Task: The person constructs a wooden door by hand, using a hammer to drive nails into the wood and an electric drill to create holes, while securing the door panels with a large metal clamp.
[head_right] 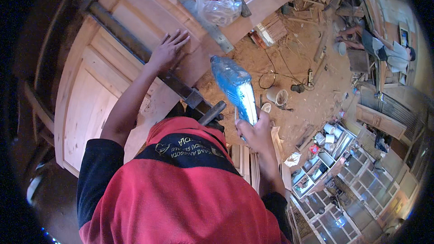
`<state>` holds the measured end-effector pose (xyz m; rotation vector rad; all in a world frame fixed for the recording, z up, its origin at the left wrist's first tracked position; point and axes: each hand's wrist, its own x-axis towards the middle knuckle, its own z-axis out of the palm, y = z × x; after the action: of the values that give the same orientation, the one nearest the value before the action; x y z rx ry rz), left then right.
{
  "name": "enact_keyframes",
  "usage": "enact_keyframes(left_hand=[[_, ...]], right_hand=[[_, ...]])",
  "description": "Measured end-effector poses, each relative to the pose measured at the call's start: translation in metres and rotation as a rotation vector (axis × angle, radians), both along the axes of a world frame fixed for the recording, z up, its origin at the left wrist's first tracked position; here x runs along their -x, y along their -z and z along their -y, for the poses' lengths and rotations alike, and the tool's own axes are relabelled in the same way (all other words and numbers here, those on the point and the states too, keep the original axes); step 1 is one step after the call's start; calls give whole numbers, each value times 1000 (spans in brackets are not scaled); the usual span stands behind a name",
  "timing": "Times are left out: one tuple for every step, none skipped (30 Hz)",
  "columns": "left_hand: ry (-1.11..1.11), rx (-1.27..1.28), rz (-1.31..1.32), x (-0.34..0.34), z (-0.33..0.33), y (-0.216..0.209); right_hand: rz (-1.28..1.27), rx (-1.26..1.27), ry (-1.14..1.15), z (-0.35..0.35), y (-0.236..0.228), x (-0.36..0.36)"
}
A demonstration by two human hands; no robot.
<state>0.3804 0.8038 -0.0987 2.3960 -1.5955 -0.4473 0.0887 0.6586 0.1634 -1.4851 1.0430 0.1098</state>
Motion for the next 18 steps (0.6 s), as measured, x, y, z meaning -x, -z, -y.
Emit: enact_keyframes(left_hand=[[-6, -3, 5, -4, -2, 3], [-26, 76, -39, -8, -5, 8], [-38, 155, -86, -10, -5, 3], [-40, 152, -83, -9, -5, -2], [-247, 252, -260, -6, -6, -7], [-451, 352, -440, -1, -2, -24], [-451, 352, -442, 5, 5, -48], [-467, 509, -571, 13, 15, -78], [-488, 668, -699, 24, 24, -105], [-357, 725, -751, 35, 33, -126], [-227, 781, -794, 45, 42, -145], [-131, 824, -800, 55, 52, -162], [-38, 863, -801, 61, 61, -175], [-22, 781, -806, 64, 68, -186], [-9, 700, -810, 66, 73, -193], [-29, 704, -806, 66, 75, -191], [-72, 729, -782, 67, 76, -186], [-110, 758, -760, 67, 77, -182]], right_hand=[[5, -3, -6, 0, -1, -2], [1, -3, -5, 1, -3, -3], [-7, -4, 4, 2, -3, -2], [-4, -7, 2, 3, -3, -3], [20, -29, -15, 4, -3, -6], [41, -49, -29, 6, -3, -8], [39, -48, -29, 7, -2, -12], [41, -52, -56, 8, 2, -17], [39, -57, -90, 8, 3, -20], [33, -60, -103, 8, 4, -22], [25, -46, -98, 8, 5, -24], [24, -36, -97, 9, 7, -27], [29, -48, -123, 9, 8, -32], [3, -58, -102, 9, 7, -35], [-24, -69, -82, 9, 4, -39], [-31, -68, -102, 11, 1, -44], [-35, -71, -119, 10, -1, -48], [-44, -69, -134, 11, -3, -52]])
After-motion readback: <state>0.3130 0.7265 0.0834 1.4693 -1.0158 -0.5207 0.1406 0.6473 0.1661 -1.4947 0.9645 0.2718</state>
